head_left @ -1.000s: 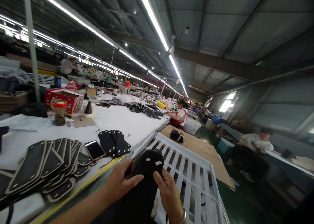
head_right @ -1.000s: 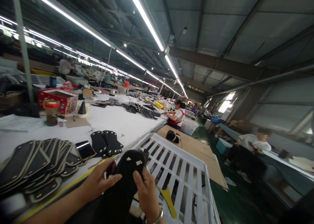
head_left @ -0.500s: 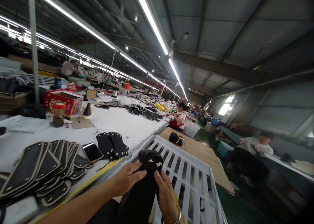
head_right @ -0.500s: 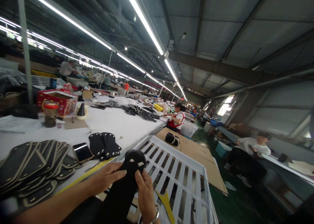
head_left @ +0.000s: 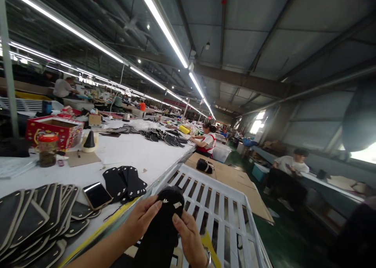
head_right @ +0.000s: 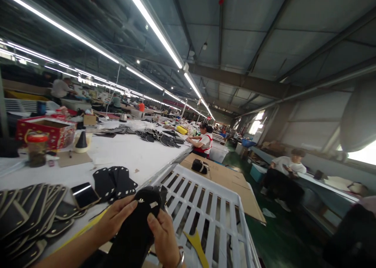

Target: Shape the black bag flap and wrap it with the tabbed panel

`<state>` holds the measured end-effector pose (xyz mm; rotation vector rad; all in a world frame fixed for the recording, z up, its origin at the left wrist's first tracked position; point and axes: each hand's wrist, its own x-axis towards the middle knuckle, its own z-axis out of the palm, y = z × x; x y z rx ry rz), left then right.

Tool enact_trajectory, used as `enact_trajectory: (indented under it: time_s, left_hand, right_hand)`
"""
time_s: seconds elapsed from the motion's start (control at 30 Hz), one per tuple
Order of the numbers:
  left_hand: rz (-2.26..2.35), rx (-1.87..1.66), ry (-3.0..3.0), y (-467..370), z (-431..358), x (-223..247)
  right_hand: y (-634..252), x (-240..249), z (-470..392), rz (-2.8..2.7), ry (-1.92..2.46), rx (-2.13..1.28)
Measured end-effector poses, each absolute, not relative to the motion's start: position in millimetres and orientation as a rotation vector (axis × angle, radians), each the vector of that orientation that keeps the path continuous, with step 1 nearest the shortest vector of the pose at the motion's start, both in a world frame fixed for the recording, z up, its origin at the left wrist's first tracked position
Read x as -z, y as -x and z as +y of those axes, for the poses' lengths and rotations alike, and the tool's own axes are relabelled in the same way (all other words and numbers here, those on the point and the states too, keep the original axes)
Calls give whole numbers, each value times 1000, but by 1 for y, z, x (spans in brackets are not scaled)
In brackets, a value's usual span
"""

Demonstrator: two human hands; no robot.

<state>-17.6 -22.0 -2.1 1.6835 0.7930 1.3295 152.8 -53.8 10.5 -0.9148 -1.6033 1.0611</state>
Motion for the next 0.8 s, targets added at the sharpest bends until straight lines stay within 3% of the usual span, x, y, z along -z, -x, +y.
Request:
enact_trajectory:
  time_s: [0.6, 0.8]
  left_hand:
    - [938, -1416, -1808, 22, -18, -30]
    - [802, -1377, -1555, 18, -20, -19]
  right_hand:
    - [-154, -5, -57, -1665, 934, -973]
    - [-156, -8, -63, -1678, 921, -910]
